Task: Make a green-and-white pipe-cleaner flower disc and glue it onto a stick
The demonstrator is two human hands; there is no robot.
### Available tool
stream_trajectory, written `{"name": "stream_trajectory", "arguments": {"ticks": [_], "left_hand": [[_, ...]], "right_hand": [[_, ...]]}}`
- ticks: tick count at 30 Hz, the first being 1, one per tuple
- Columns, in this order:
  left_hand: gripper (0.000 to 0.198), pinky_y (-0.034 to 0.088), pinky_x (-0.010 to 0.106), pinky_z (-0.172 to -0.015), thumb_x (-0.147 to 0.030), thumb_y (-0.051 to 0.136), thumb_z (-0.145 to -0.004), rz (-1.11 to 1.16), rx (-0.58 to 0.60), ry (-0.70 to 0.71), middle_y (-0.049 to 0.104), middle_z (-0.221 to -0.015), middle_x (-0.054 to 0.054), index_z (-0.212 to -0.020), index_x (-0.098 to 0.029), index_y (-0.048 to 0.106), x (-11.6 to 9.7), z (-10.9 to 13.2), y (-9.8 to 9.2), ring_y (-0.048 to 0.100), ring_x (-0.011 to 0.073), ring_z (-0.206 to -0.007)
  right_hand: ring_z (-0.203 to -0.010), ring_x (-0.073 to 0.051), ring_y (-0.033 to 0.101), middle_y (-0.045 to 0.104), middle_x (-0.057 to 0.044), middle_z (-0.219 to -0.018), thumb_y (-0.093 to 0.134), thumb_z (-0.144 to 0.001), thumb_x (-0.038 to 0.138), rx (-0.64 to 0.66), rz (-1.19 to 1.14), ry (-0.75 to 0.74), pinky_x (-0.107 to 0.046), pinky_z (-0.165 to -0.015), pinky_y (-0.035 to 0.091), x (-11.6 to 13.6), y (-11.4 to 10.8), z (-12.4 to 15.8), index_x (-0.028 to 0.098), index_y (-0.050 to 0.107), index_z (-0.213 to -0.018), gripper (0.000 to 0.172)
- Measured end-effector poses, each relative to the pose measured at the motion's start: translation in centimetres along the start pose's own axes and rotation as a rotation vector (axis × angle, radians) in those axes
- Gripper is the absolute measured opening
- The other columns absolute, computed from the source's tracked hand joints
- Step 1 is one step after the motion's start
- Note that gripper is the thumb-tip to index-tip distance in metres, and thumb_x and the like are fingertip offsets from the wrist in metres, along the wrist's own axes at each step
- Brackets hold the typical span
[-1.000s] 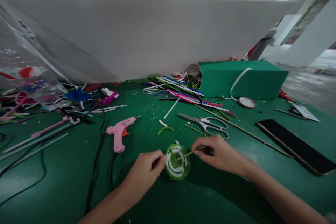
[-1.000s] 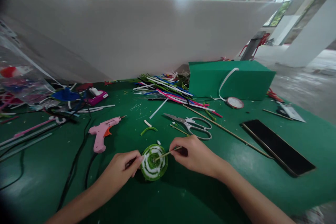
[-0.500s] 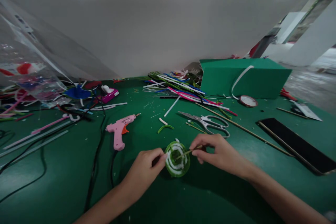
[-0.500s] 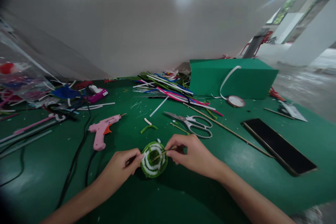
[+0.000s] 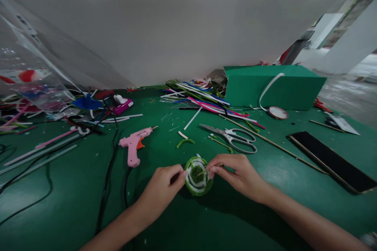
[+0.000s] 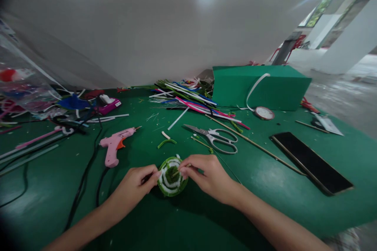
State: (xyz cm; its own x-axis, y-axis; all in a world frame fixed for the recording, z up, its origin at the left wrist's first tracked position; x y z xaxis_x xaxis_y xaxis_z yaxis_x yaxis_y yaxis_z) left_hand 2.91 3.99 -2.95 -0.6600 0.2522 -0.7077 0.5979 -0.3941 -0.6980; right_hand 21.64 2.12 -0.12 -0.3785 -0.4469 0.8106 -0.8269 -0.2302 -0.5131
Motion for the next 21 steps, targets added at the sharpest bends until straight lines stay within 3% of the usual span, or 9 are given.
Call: {"name": "stream_trajectory", "arguments": {"ticks": [14, 21], "left_hand": [[0.034, 0.024, 0.024, -0.048, -0.036, 0.037, -0.087, 0.000, 0.006, -0.004, 0.039, -0.053, -0.006, -0.058, -0.020, 0.044, 0.14, 0.00, 0.13, 0.038, 0.0111, -0.050], [0.032, 0.024, 0.024, -0.049, -0.034, 0.037, -0.086, -0.018, 0.019, -0.003, 0.039, -0.053, -0.006, -0.059, -0.019, 0.043, 0.12, -0.04, 0.12, 0.038, 0.0111, -0.051]], "right_hand": [[-0.060, -0.013, 0.062, 0.070, -0.002, -0.074, 0.054, -0.085, 0.024, -0.060, 0.021, -0.008, -0.021, -0.057, 0.047, 0.18, 0.16, -0.15, 0.020, 0.068, -0.076, 0.018], [-0.063, -0.016, 0.063, 0.070, -0.004, -0.070, 0.061, -0.081, 0.028, -0.172, 0.028, -0.051, -0.025, -0.059, 0.048, 0.12, 0.42, -0.41, 0.019, 0.069, -0.075, 0.014]]}}
Point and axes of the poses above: each hand's wrist, its own z-axis away from the middle knuckle, its own y-axis out of the palm, x = y × z, the point moved 4 cm from there along -z, towards the middle knuckle
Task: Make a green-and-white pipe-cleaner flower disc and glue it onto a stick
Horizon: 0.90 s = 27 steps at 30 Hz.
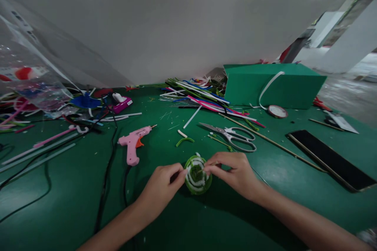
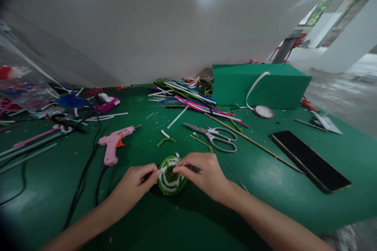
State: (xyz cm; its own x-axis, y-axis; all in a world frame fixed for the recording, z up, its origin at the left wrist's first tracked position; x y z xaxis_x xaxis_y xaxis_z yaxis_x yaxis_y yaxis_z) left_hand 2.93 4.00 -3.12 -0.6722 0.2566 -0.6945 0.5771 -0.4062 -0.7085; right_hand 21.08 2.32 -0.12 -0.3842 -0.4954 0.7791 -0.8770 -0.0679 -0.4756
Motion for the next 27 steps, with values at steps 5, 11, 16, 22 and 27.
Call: {"name": "stream_trajectory", "arguments": {"ticks": [5, 11, 16, 22, 27], "left_hand": [[0.032, 0.024, 0.024, -0.049, -0.034, 0.038, -0.086, 0.000, 0.001, 0.000, 0.039, -0.053, -0.006, -0.058, -0.020, 0.043, 0.0, 0.0, 0.1, 0.037, 0.0109, -0.050], [0.033, 0.023, 0.024, -0.048, -0.034, 0.038, -0.086, 0.008, -0.006, 0.007, 0.037, -0.052, -0.007, -0.058, -0.019, 0.043, 0.2, 0.0, 0.2, 0.036, 0.0106, -0.050], [0.032, 0.022, 0.024, -0.048, -0.034, 0.038, -0.087, -0.001, 0.005, -0.012, 0.037, -0.052, -0.007, -0.058, -0.019, 0.042, 0.2, -0.1, 0.2, 0.035, 0.0104, -0.049], [0.033, 0.022, 0.024, -0.048, -0.034, 0.038, -0.086, 0.015, 0.001, -0.015, 0.035, -0.052, -0.007, -0.057, -0.019, 0.040, 0.3, -0.1, 0.2, 0.034, 0.0100, -0.050], [0.032, 0.021, 0.025, -0.047, -0.032, 0.039, -0.085, -0.025, -0.001, -0.038, 0.036, -0.050, -0.007, -0.056, -0.019, 0.040, 0.4, 0.1, 0.2, 0.034, 0.0099, -0.048]], "right_hand": [[-0.058, -0.014, 0.061, 0.068, -0.003, -0.067, 0.063, -0.080, 0.026, -0.018, -0.030, 0.001, -0.023, -0.055, 0.046, 0.1, 0.4, 0.2, 0.018, 0.069, -0.072, 0.013], [-0.057, -0.013, 0.061, 0.068, -0.003, -0.064, 0.062, -0.081, 0.022, -0.043, -0.024, -0.011, -0.023, -0.055, 0.047, 0.4, 0.6, 0.3, 0.017, 0.069, -0.072, 0.012], [-0.060, -0.014, 0.063, 0.070, -0.003, -0.068, 0.058, -0.083, 0.024, -0.030, 0.006, -0.011, -0.023, -0.056, 0.047, 0.7, 0.5, 0.1, 0.018, 0.068, -0.069, 0.018], [-0.060, -0.013, 0.061, 0.068, -0.004, -0.066, 0.055, -0.085, 0.020, -0.034, 0.061, -0.094, -0.022, -0.055, 0.046, 1.0, 0.5, 0.1, 0.016, 0.067, -0.072, 0.017], [-0.059, -0.012, 0.060, 0.067, -0.004, -0.065, 0.056, -0.084, 0.017, -0.039, 0.026, -0.094, -0.022, -0.056, 0.045, 1.0, 0.7, 0.2, 0.014, 0.065, -0.070, 0.017]]}}
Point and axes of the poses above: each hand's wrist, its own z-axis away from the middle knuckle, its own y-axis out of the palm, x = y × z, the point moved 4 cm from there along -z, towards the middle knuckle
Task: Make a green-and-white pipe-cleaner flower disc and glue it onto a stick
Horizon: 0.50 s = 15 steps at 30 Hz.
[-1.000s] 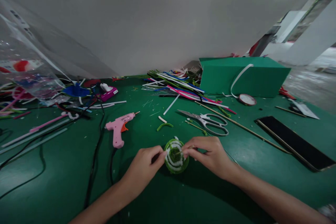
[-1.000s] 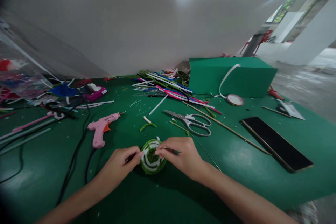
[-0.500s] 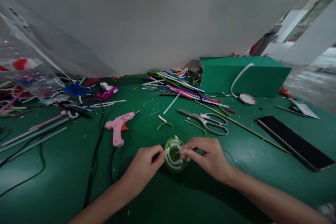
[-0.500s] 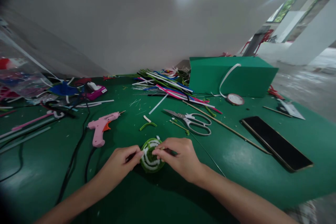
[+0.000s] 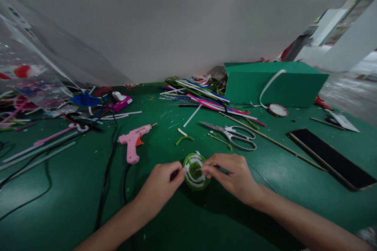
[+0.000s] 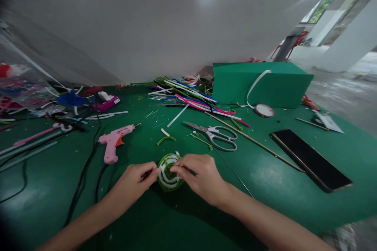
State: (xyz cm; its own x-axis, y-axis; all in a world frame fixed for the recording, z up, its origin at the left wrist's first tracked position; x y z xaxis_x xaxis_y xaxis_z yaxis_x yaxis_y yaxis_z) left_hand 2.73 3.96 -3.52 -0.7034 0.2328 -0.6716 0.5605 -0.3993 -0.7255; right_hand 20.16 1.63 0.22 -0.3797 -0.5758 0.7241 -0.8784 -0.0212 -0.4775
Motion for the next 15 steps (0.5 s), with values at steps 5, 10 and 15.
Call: {"name": "stream_trajectory", "arguments": {"ticks": [5, 10, 15], "left_hand": [[0.032, 0.020, 0.025, -0.047, -0.032, 0.038, -0.085, -0.025, 0.003, -0.015, 0.039, -0.049, -0.006, -0.056, -0.019, 0.041, -0.20, -0.25, -0.15, 0.036, 0.0101, -0.047], [0.032, 0.021, 0.024, -0.047, -0.031, 0.038, -0.084, -0.021, 0.009, -0.022, 0.041, -0.049, -0.006, -0.055, -0.019, 0.041, -0.27, -0.39, -0.19, 0.037, 0.0102, -0.047], [0.030, 0.022, 0.024, -0.047, -0.030, 0.039, -0.084, -0.021, 0.011, -0.026, 0.042, -0.050, -0.006, -0.056, -0.019, 0.042, -0.20, -0.26, -0.20, 0.039, 0.0105, -0.048]], "right_hand": [[-0.056, -0.012, 0.057, 0.063, -0.003, -0.061, 0.056, -0.085, 0.020, 0.024, -0.022, 0.077, -0.022, -0.054, 0.044, -0.50, 0.01, -0.12, 0.013, 0.066, -0.073, 0.017], [-0.055, -0.011, 0.054, 0.061, -0.003, -0.059, 0.054, -0.085, 0.019, 0.060, 0.025, 0.107, -0.022, -0.053, 0.041, -0.49, 0.12, -0.48, 0.012, 0.065, -0.068, 0.021], [-0.054, -0.010, 0.052, 0.059, -0.002, -0.058, 0.053, -0.085, 0.018, 0.091, 0.059, 0.121, -0.022, -0.052, 0.039, -0.24, 0.25, -0.88, 0.012, 0.062, -0.063, 0.025]]}}
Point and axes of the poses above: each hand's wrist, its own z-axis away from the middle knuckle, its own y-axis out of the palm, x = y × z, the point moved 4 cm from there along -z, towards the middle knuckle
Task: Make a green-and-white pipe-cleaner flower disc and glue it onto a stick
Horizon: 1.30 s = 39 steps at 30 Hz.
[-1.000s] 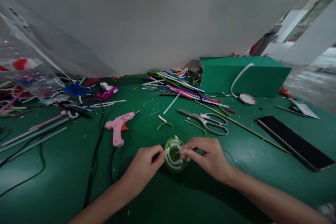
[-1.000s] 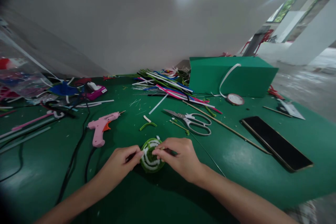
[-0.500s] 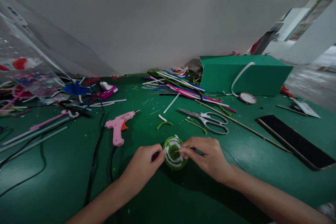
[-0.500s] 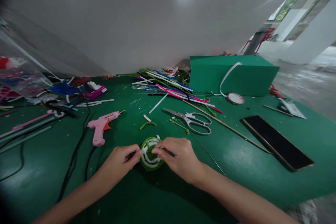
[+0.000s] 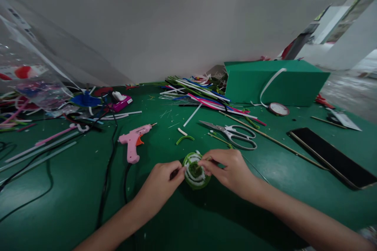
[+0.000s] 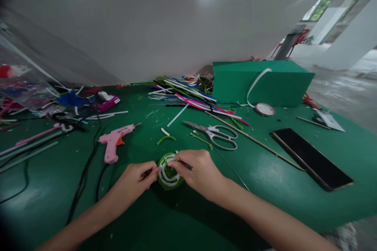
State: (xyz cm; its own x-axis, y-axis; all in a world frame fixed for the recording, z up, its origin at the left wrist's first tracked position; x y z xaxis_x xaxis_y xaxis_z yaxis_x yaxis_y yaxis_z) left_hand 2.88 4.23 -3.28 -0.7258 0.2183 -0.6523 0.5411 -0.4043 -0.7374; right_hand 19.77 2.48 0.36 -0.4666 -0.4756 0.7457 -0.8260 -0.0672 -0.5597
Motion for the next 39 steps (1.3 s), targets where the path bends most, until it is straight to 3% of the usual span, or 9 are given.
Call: {"name": "stream_trajectory", "arguments": {"ticks": [15, 21, 27, 32, 39], "left_hand": [[0.031, 0.023, 0.024, -0.047, -0.030, 0.039, -0.083, -0.017, 0.001, -0.008, 0.044, -0.048, -0.005, -0.054, -0.020, 0.042, 0.1, 0.0, 0.0, 0.041, 0.0112, -0.047], [0.029, 0.026, 0.023, -0.046, -0.030, 0.040, -0.083, -0.016, -0.002, -0.010, 0.048, -0.048, -0.005, -0.057, -0.019, 0.046, 0.0, 0.0, -0.1, 0.045, 0.0116, -0.046], [0.026, 0.031, 0.022, -0.045, -0.035, 0.041, -0.085, 0.126, -0.008, -0.027, 0.053, -0.051, -0.005, -0.079, -0.018, 0.060, -0.9, 0.2, -0.5, 0.048, 0.0109, -0.043], [0.032, 0.033, 0.022, -0.042, -0.034, 0.044, -0.082, 0.236, -0.004, -0.068, 0.050, -0.048, -0.007, -0.104, -0.018, 0.061, -0.6, -0.1, -0.2, 0.046, 0.0105, -0.038], [0.030, 0.035, 0.021, -0.041, -0.029, 0.046, -0.081, 0.279, -0.012, -0.030, 0.051, -0.051, -0.007, -0.102, -0.017, 0.064, 0.3, 0.1, -0.1, 0.047, 0.0096, -0.037]], "right_hand": [[-0.051, -0.008, 0.053, 0.058, 0.001, -0.056, 0.051, -0.087, 0.019, 0.055, 0.095, -0.028, -0.019, -0.050, 0.036, 0.1, 0.0, -0.4, 0.014, 0.062, -0.069, 0.021], [-0.059, -0.010, 0.056, 0.064, -0.002, -0.067, 0.053, -0.087, 0.021, 0.045, 0.111, -0.100, -0.021, -0.056, 0.038, 0.3, 0.3, -0.2, 0.015, 0.064, -0.075, 0.017], [-0.061, -0.011, 0.056, 0.064, -0.002, -0.069, 0.051, -0.088, 0.021, 0.070, 0.086, -0.077, -0.021, -0.057, 0.039, 0.3, 0.4, -0.1, 0.015, 0.063, -0.076, 0.018], [-0.062, -0.012, 0.053, 0.061, -0.002, -0.070, 0.045, -0.091, 0.023, 0.086, 0.101, -0.035, -0.022, -0.056, 0.037, 0.1, 0.7, 0.1, 0.016, 0.059, -0.078, 0.020], [-0.067, -0.012, 0.053, 0.059, -0.002, -0.074, 0.045, -0.091, 0.023, 0.139, 0.201, -0.128, -0.022, -0.059, 0.037, 0.7, 0.9, -0.7, 0.017, 0.056, -0.081, 0.016]]}}
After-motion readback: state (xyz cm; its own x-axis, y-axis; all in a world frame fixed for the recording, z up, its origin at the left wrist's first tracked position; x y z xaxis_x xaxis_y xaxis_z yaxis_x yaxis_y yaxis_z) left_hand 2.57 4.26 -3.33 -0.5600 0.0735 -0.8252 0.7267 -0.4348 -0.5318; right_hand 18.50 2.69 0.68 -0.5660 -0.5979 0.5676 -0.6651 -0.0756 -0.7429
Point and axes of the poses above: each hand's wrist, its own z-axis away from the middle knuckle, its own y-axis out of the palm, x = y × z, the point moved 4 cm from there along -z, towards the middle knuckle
